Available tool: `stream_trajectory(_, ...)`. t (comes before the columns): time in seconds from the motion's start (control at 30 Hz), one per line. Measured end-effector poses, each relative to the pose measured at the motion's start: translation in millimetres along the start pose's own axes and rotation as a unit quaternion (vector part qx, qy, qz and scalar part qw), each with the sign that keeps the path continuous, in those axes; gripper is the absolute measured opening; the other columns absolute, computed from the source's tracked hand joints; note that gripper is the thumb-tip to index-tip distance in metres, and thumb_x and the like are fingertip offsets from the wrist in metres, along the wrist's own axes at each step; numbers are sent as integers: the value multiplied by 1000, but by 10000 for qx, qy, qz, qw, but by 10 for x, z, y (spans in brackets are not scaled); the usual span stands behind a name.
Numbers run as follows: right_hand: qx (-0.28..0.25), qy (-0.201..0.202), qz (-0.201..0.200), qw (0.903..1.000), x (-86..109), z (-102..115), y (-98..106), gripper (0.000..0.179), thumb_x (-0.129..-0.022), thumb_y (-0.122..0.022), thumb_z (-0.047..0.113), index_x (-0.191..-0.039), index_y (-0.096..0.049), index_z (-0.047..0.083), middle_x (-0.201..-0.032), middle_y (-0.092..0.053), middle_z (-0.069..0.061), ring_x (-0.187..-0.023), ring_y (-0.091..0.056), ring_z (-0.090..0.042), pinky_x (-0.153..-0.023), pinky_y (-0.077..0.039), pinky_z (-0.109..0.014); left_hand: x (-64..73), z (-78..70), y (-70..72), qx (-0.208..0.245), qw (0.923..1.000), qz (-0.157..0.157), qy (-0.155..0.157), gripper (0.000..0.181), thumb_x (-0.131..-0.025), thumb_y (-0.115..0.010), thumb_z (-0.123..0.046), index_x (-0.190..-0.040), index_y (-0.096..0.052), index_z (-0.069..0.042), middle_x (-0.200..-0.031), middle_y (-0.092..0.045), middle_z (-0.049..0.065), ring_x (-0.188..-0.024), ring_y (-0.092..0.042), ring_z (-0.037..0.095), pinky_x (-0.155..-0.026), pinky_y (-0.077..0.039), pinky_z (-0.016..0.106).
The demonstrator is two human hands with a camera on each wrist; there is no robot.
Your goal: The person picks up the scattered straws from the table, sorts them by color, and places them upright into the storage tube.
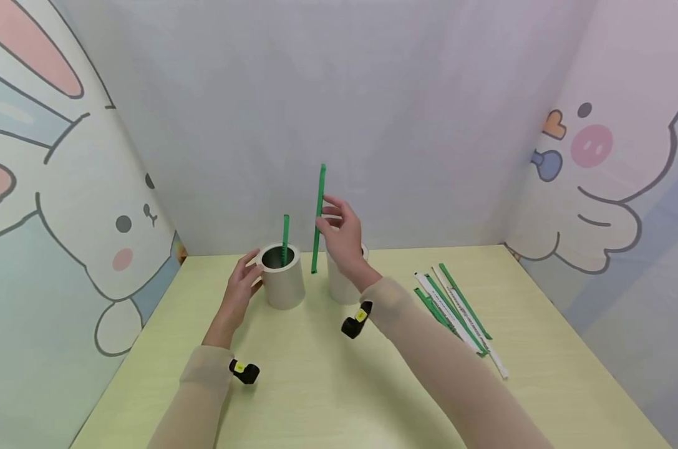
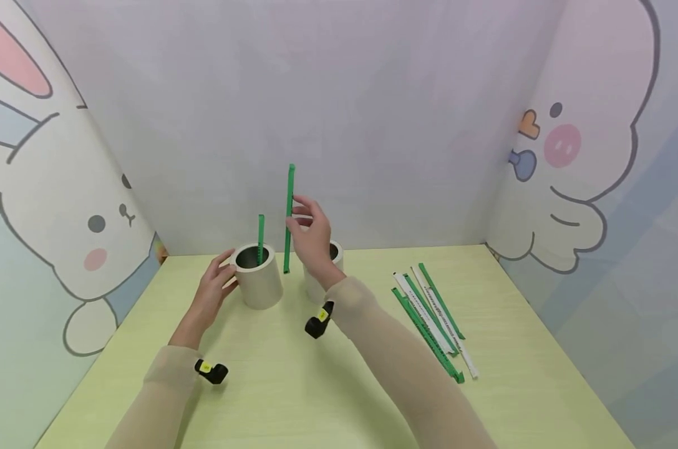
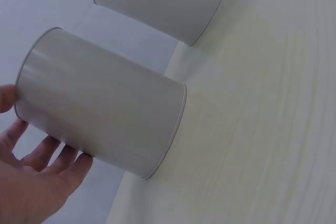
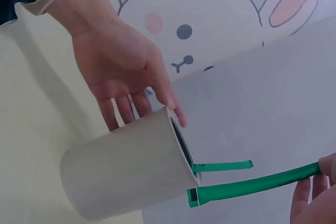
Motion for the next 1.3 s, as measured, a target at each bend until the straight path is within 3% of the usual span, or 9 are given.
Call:
stream_trajectory(0.2,-156,139,-443,9988,-138,97,-214,44,-102,-71,7,-141,-63,26,-121,-67,-1,-106,-66,-18,-90,-63,-33,6,-7,4,-4,10000,25,6,61,-115,-48,-34,-171,-23,-25,-171,-30,13,-158,-30,33,-129,-30,54)
stream_trajectory(0.37,-255,310,-468,9981,-206,100,-339,44,-102,-71,5,-141,-63,24,-119,-67,-2,-106,-67,-18,-90,-63,-31,12,-18,0,-62,10000,33,-44,62,-115,-47,-34,-171,-23,-24,-171,-30,13,-158,-30,34,-129,-30,55)
stream_trajectory(0.77,-33,172,-351,9992,-73,-288,-530,44,-102,-70,6,-141,-63,25,-120,-68,-3,-106,-68,-19,-91,-63,-34,11,-6,-22,-79,9999,88,-60,63,-115,-47,-35,-171,-21,-24,-171,-29,14,-158,-29,34,-129,-30,56)
stream_trajectory(1.07,386,-54,215,9990,49,-465,-541,50,-100,-71,4,-146,-60,20,-120,-70,-7,-108,-70,-22,-89,-63,-34,18,3,-23,-135,9999,34,-92,62,-114,-48,-38,-170,-25,-25,-169,-33,12,-157,-32,33,-128,-32,56)
stream_trajectory(1.3,719,44,626,9954,62,-397,-372,50,-99,-74,6,-146,-60,16,-122,-71,-11,-109,-72,-25,-91,-63,-34,20,36,-13,-113,9998,28,-176,62,-113,-50,-41,-169,-27,-24,-169,-33,12,-157,-31,31,-128,-33,56)
Point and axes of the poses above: each hand's wrist, its own x-axis away from the middle knuckle, its own y-axis out of the back of the hand, z = x × y, the point moved 1 cm from there along -x, towards the middle knuckle
